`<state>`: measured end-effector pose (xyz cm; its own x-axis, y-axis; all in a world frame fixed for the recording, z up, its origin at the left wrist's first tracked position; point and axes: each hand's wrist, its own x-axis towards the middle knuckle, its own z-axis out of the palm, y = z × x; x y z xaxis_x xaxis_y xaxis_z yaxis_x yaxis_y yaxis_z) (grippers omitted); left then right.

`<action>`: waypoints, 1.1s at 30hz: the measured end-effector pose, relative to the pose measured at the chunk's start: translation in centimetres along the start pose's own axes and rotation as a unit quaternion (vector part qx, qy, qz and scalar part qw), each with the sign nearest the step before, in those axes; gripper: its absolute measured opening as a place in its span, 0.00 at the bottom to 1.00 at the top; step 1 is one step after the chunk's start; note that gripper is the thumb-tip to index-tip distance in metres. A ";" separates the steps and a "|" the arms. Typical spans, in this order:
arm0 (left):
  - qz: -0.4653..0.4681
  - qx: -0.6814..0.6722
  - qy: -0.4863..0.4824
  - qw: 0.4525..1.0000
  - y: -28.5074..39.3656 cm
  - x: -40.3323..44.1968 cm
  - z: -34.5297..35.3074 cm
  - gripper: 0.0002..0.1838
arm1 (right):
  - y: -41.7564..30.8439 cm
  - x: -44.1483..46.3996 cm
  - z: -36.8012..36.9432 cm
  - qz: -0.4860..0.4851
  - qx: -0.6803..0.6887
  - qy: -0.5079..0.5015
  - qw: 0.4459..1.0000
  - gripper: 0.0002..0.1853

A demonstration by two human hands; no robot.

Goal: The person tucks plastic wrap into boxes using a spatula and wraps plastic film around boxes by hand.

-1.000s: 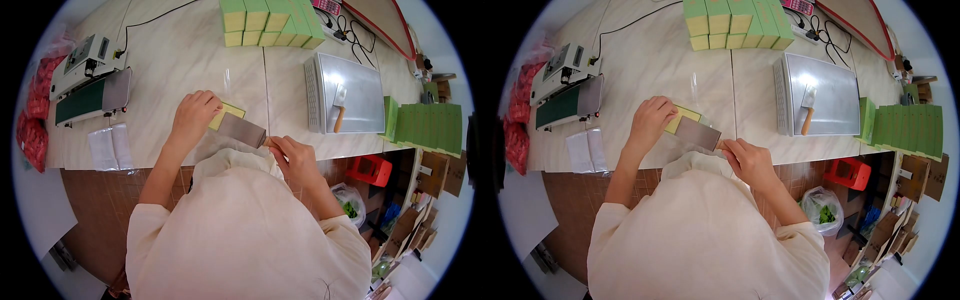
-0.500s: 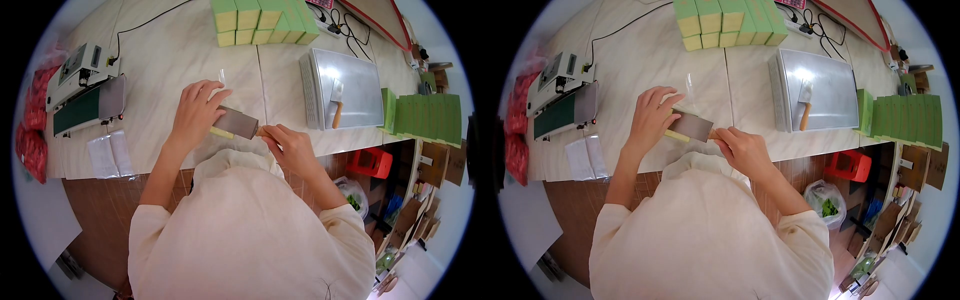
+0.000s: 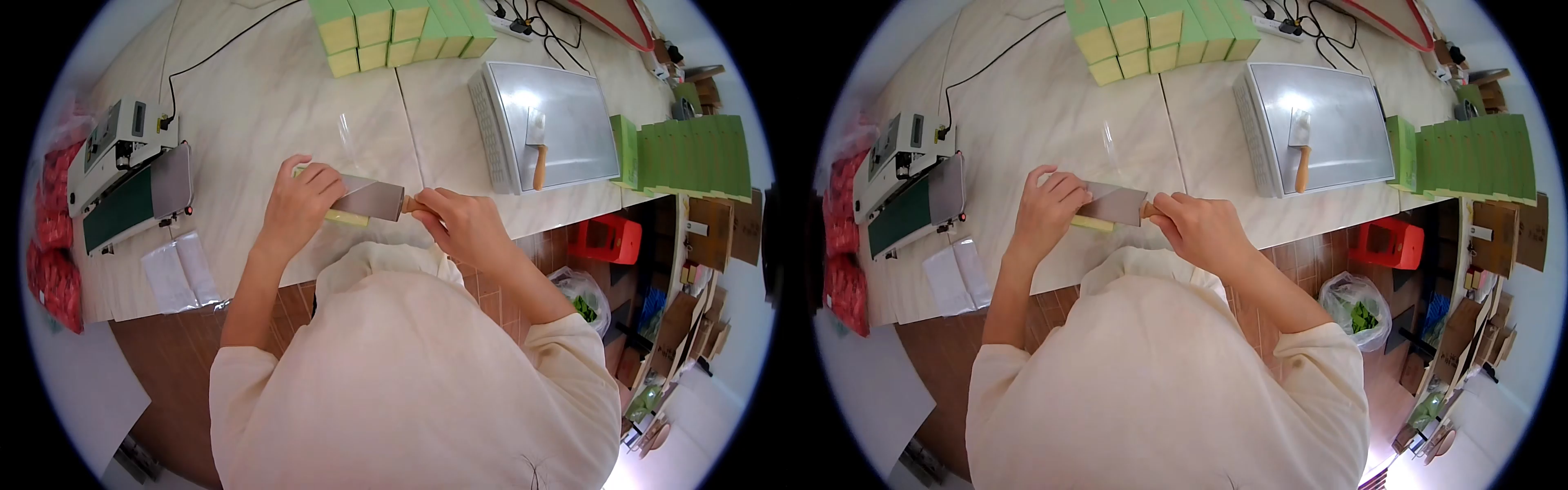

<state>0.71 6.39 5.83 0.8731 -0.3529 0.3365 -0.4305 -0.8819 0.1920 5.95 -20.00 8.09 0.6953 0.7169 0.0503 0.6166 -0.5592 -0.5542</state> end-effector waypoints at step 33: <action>-0.434 -0.401 0.174 0.788 7.6 1.6 11.1 0.41 | 7.0 -3.8 8.2 0.188 0.290 0.244 0.906 0.35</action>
<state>1.38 -4.34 -2.41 0.8625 0.5047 -0.0377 0.1672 -0.2138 0.9625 4.56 -23.24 -2.75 0.9837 0.1726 0.0504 0.1030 -0.3116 -0.9446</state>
